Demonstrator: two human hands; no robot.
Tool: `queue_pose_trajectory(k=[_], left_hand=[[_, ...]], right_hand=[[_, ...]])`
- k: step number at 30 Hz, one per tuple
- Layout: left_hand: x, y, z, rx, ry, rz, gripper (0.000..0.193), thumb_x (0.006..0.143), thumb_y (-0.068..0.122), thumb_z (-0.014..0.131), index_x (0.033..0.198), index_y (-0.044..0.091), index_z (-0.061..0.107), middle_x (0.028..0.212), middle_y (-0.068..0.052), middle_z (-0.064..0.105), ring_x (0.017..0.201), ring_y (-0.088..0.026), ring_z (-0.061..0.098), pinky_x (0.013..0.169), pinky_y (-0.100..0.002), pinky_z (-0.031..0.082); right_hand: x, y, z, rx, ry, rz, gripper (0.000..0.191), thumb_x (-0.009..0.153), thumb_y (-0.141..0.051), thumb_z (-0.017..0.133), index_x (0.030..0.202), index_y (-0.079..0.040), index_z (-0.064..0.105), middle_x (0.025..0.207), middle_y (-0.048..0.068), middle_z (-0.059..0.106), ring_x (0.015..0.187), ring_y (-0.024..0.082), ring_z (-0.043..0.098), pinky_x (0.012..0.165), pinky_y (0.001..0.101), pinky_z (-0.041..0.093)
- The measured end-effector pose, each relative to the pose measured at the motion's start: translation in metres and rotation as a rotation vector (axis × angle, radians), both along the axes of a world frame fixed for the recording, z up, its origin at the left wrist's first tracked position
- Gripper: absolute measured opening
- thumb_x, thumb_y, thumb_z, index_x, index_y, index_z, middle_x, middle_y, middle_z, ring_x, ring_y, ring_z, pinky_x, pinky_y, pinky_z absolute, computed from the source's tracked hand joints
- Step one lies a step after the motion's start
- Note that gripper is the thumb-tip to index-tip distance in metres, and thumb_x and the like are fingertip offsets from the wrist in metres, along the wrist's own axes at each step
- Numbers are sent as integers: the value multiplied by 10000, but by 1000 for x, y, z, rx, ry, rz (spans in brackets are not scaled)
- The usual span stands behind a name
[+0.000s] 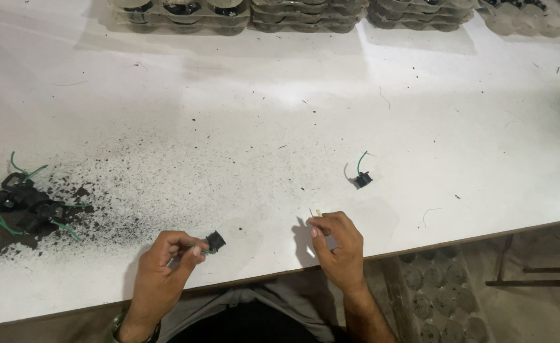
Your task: The person sits at a white workbench assembling black plastic plug connectors with green wires. They pick up a connector body, use a small blade tool to work inside it, press the parts together by hand, and place the finished connector on a growing pile, repeating this one connector at a time.
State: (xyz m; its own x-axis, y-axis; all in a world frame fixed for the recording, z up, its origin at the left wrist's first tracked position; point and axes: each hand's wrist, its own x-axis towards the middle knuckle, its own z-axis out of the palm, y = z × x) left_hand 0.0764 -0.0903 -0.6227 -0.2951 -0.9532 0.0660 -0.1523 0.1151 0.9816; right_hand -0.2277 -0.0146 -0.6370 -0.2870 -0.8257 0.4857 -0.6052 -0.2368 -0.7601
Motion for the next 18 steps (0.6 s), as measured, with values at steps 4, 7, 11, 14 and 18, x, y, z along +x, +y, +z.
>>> queue_pose_trajectory(k=[4,7,11,14,18], left_hand=[[-4,1,0,-64,-33,16,298,904,4,663,1186,16,564,965,-90,778,866,-141,732,773,-295,592],[-6,4,-1,-219,-17,0,578,897,-18,641,1434,37,435,1024,-90,736,910,-141,725,807,-289,597],[-10,10,-2,-526,-237,29,579,845,-57,630,1411,34,550,1267,-156,602,982,-170,705,795,-298,623],[-15,16,-4,-509,-411,98,304,811,-13,714,1107,53,739,1317,-137,589,963,-191,709,708,-287,634],[-18,18,-5,-674,-402,174,249,803,41,726,1051,22,739,1298,-147,597,1026,-234,698,817,-330,598]], right_hand=[[-4,1,-2,-3,4,11,146,925,-50,686,1054,-28,752,984,103,693,826,162,710,693,276,595],[-6,2,-3,-12,3,7,145,923,-56,689,1051,-27,750,994,105,692,830,161,717,694,279,599],[-8,3,-6,-9,8,14,146,928,-61,686,1054,-30,752,983,103,691,836,162,718,699,282,608],[-9,3,-7,0,0,24,147,931,-58,676,1055,-36,752,979,98,692,832,158,719,698,278,615],[-9,4,-8,-12,-20,25,160,929,-53,671,1064,-29,753,1003,105,690,843,162,718,707,280,612]])
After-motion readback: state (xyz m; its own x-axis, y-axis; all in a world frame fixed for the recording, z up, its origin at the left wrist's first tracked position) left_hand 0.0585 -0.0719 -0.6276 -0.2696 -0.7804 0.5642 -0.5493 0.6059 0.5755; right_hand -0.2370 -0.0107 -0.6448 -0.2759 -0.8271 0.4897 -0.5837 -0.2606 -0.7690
